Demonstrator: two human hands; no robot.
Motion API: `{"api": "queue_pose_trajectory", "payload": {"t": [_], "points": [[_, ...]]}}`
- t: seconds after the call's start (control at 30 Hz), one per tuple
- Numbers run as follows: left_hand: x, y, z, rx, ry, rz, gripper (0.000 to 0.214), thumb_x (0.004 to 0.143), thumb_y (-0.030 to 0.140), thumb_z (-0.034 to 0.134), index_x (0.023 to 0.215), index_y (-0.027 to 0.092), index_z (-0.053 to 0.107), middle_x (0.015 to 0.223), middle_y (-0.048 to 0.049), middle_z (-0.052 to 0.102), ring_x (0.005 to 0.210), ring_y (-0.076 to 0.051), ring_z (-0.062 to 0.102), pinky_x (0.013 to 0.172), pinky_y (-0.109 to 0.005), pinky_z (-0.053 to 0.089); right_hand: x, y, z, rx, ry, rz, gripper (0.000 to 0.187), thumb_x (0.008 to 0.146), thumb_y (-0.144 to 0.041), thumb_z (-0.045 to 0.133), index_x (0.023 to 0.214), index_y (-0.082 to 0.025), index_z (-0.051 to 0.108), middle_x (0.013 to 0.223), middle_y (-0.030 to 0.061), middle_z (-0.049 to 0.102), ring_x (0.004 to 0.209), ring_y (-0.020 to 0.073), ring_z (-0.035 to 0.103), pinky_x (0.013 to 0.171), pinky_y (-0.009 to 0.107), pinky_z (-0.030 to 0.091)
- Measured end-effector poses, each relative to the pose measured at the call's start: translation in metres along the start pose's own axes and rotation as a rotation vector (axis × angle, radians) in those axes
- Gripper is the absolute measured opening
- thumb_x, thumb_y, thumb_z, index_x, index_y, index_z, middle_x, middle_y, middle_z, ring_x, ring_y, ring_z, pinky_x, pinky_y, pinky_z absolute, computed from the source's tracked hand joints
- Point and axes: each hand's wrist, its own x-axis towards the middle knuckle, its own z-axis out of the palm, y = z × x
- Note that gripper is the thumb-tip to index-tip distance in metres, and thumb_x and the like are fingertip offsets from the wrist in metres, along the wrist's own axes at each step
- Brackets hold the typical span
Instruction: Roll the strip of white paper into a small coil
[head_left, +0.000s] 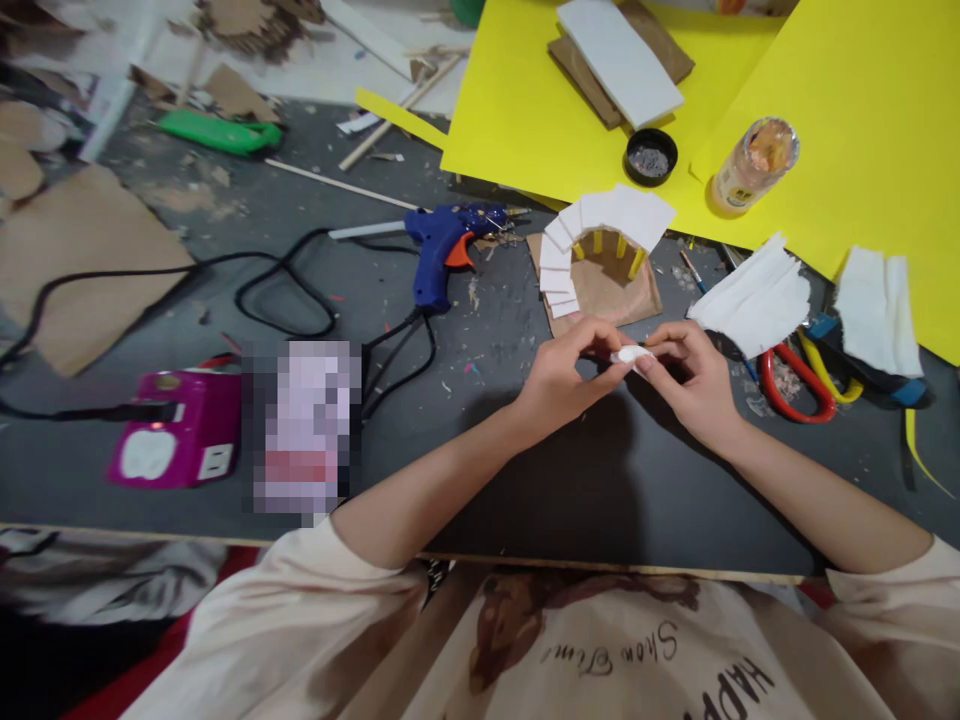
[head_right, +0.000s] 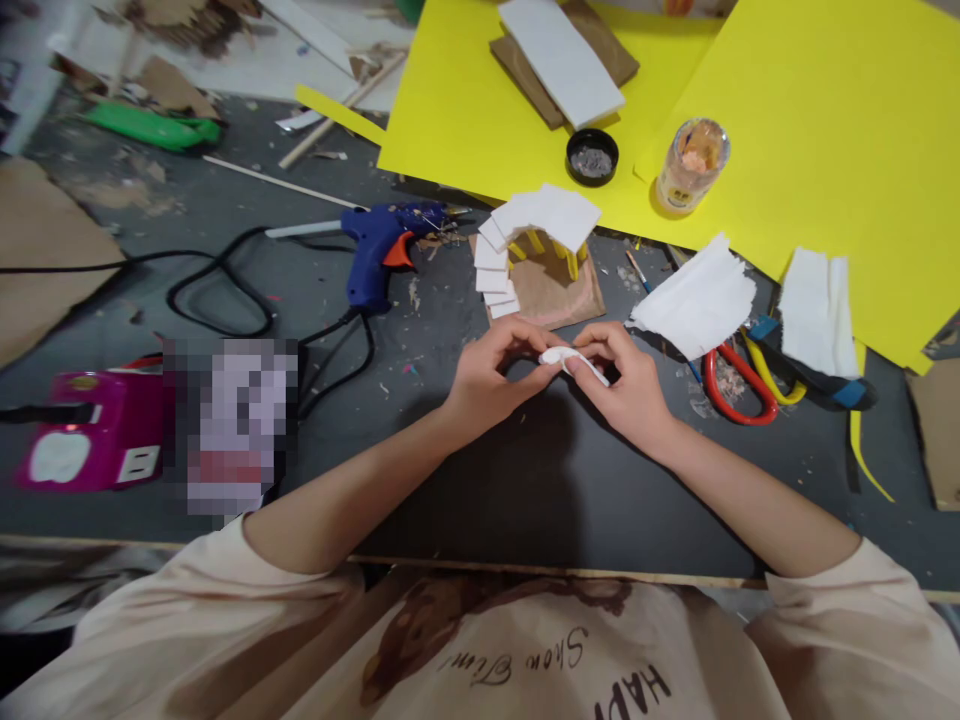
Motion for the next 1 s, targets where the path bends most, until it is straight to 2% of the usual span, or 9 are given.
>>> {"api": "queue_pose_trajectory", "payload": {"t": [0.17, 0.3, 0.43, 0.53, 0.6, 0.73, 0.87, 1.0], "points": [[0.001, 0.003, 0.0, -0.027, 0.042, -0.086, 0.012, 0.073, 0.018, 0.065, 0.076, 0.018, 0.053, 0.071, 0.0036, 0.059, 0.064, -0.006, 0.056, 0.065, -0.018, 0.048, 0.002, 0.001, 0.0, -0.032, 0.005, -0.003, 0.011, 0.083, -0.026, 0.061, 0.084, -0.022, 0.051, 0.068, -0.0049, 0.059, 0.059, 0.0099, 0.06, 0.056, 0.022, 0.045], [0.003, 0.006, 0.001, -0.16, 0.037, -0.234, 0.019, 0.069, 0.019, 0.068, 0.074, 0.017, 0.05, 0.07, 0.0039, 0.058, 0.064, -0.005, 0.057, 0.062, -0.016, 0.046, 0.002, 0.0, -0.002, -0.209, 0.007, -0.198, 0.008, 0.086, -0.021, 0.058, 0.078, -0.021, 0.057, 0.074, -0.0007, 0.065, 0.067, 0.0118, 0.062, 0.063, 0.025, 0.048], [0.003, 0.006, 0.003, -0.289, 0.074, -0.372, 0.029, 0.065, 0.023, 0.072, 0.073, 0.018, 0.045, 0.068, 0.0047, 0.057, 0.061, -0.005, 0.057, 0.059, -0.016, 0.047, 0.0, 0.002, -0.005, -0.411, -0.048, -0.426, 0.01, 0.09, -0.016, 0.052, 0.093, -0.021, 0.06, 0.088, 0.0053, 0.072, 0.082, 0.0165, 0.067, 0.073, 0.03, 0.053], [0.004, 0.004, 0.002, -0.374, 0.109, -0.417, 0.033, 0.064, 0.025, 0.074, 0.073, 0.019, 0.043, 0.068, 0.005, 0.057, 0.06, -0.006, 0.058, 0.061, -0.018, 0.051, -0.001, 0.004, -0.006, -0.566, -0.084, -0.513, 0.02, 0.088, -0.024, 0.057, 0.107, -0.018, 0.058, 0.098, 0.011, 0.073, 0.088, 0.0216, 0.069, 0.074, 0.033, 0.055], [0.005, 0.003, 0.002, -0.383, 0.127, -0.412, 0.032, 0.064, 0.025, 0.074, 0.073, 0.019, 0.043, 0.068, 0.0051, 0.057, 0.06, -0.006, 0.058, 0.062, -0.019, 0.051, 0.0, 0.007, -0.006, -0.619, -0.087, -0.552, 0.025, 0.086, -0.024, 0.061, 0.109, -0.017, 0.057, 0.1, 0.0127, 0.072, 0.088, 0.0232, 0.069, 0.074, 0.035, 0.055], [0.004, 0.003, 0.001, -0.278, 0.13, -0.366, 0.026, 0.066, 0.023, 0.072, 0.073, 0.018, 0.047, 0.069, 0.0045, 0.059, 0.064, -0.006, 0.059, 0.061, -0.016, 0.049, 0.003, 0.011, -0.009, -0.578, -0.069, -0.542, 0.016, 0.088, -0.016, 0.055, 0.103, -0.019, 0.061, 0.092, 0.0094, 0.072, 0.081, 0.019, 0.067, 0.071, 0.032, 0.054], [0.003, 0.005, 0.0, -0.137, 0.07, -0.3, 0.014, 0.071, 0.021, 0.067, 0.077, 0.017, 0.055, 0.077, 0.0009, 0.065, 0.073, -0.008, 0.064, 0.07, -0.019, 0.051, 0.006, 0.01, -0.012, -0.487, -0.085, -0.485, 0.012, 0.089, -0.016, 0.054, 0.095, -0.018, 0.064, 0.086, 0.0082, 0.072, 0.079, 0.0173, 0.065, 0.072, 0.031, 0.052], [0.001, 0.003, -0.002, -0.008, 0.006, -0.199, 0.008, 0.075, 0.021, 0.064, 0.081, 0.018, 0.06, 0.081, 0.0003, 0.067, 0.077, -0.01, 0.065, 0.077, -0.022, 0.053, 0.007, 0.006, -0.01, -0.318, -0.051, -0.343, 0.008, 0.088, -0.018, 0.057, 0.085, -0.019, 0.065, 0.077, 0.0035, 0.071, 0.071, 0.0137, 0.064, 0.067, 0.026, 0.05]]}}
